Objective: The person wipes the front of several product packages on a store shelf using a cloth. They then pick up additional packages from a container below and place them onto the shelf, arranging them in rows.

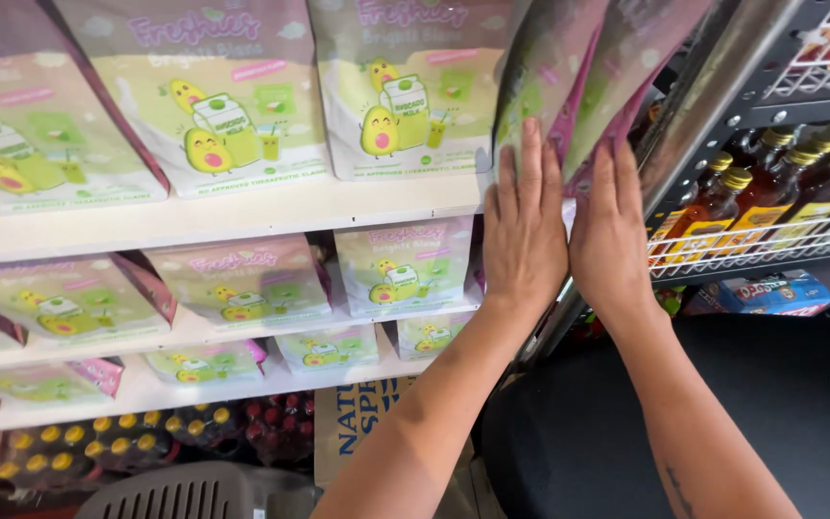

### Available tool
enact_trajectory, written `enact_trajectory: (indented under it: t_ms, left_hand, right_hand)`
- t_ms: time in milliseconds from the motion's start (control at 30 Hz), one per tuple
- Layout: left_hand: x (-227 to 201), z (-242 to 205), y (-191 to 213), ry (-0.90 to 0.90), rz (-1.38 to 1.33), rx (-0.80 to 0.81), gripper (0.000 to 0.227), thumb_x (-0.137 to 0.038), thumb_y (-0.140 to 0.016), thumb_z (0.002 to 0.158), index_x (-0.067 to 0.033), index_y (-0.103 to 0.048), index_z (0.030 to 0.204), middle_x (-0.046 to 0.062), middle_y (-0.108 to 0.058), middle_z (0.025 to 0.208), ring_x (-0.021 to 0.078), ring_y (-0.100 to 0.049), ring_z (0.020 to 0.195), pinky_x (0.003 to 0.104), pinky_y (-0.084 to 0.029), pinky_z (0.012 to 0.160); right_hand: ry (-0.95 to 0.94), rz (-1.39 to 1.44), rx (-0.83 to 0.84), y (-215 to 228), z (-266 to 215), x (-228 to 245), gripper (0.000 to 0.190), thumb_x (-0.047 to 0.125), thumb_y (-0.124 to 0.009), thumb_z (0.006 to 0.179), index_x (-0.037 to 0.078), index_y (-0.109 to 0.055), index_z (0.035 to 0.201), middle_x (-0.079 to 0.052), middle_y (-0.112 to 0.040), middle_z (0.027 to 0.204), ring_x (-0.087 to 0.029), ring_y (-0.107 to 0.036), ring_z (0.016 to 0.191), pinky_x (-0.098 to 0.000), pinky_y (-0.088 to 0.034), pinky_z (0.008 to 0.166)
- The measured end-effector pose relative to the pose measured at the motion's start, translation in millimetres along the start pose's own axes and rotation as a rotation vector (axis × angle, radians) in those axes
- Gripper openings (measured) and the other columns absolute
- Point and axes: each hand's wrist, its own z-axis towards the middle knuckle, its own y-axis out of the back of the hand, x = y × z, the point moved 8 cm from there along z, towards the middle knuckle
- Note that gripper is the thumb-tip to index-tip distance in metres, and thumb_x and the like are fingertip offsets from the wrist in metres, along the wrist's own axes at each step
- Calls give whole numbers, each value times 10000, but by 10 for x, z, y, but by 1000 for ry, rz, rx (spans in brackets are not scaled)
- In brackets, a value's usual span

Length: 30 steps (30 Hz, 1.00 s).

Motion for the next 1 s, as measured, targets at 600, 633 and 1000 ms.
enact_trajectory:
  t_ms: [600, 633, 1000]
  left_hand:
    - [75, -36, -130, -2, 108, 34, 658, -252, -571, 967, 9, -377, 1539, 173, -274, 1657, 383, -516, 1344, 487, -439, 1116]
    - [84, 34, -114, 1, 109, 37, 658, -252, -571, 967, 9, -377, 1539, 173, -274, 1657, 383, -516, 1344, 487, -439, 1116]
    - [227, 411, -75, 165, -42, 504, 741, -343, -655, 859, -21, -424, 1486, 240, -419, 1486, 400, -499, 1250, 514, -426, 982]
  right_hand:
    - [-62, 230, 154, -312, 142, -131, 583, -50, -572, 948, -108, -427, 1510, -361, -201, 1647, -533, -320, 1498, -488, -353, 1203]
    - [-63, 232, 158, -348, 157, -177, 583, -50, -572, 948, -108, -427, 1510, -361, -201, 1647, -533, -320, 1498, -488, -353, 1203]
    - [-211, 285, 324, -318, 247, -188, 506, 58, -527, 961, -77, -470, 1446, -342, -283, 1634, -520, -376, 1440, -505, -366, 1182]
